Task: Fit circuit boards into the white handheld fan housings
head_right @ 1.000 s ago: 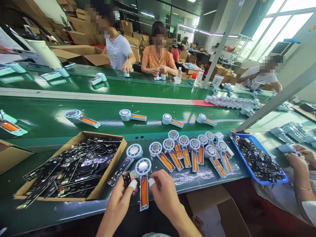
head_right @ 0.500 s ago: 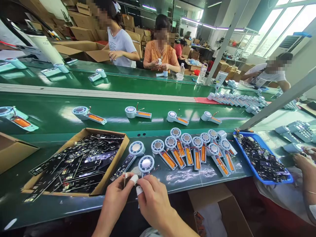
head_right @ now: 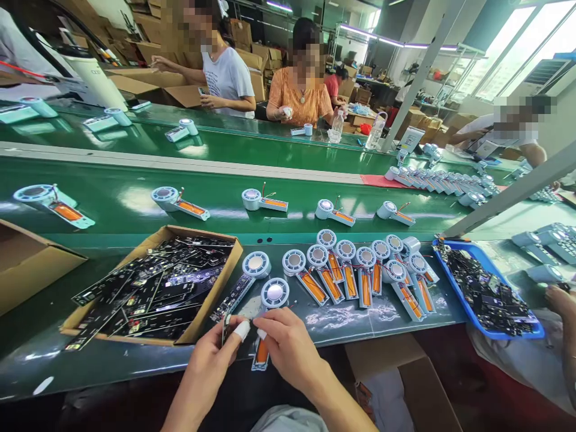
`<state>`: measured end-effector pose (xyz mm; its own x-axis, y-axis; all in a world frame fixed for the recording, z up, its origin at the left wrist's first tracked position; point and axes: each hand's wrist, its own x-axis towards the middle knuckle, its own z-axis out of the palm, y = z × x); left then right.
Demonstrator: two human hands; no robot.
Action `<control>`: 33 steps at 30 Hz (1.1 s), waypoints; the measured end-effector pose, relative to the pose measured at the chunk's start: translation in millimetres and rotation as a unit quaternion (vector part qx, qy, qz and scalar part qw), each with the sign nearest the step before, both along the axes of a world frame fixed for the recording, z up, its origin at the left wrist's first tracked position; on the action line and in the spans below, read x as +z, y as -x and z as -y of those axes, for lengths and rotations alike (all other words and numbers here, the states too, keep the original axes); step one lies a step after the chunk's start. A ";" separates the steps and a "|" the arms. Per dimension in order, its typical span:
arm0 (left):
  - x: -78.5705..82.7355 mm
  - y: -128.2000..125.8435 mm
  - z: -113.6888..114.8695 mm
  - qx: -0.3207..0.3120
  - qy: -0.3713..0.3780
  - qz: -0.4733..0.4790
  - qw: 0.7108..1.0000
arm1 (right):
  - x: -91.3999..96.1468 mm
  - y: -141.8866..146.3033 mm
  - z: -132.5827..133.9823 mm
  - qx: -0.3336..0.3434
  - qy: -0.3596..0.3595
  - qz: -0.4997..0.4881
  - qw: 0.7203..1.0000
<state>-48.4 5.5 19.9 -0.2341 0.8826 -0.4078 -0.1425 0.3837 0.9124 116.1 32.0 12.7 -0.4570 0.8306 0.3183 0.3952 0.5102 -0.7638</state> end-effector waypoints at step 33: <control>3.9 4.5 -15.5 -0.097 -0.063 -0.052 0.992 | 19.8 -1.0 -15.2 -0.016 -0.016 0.048 0.999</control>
<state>-52.9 21.0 23.8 -0.0893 0.9577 -0.2736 0.0213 0.2764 0.9608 117.1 47.2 32.6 -0.4600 0.8349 0.3021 0.4815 0.5205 -0.7052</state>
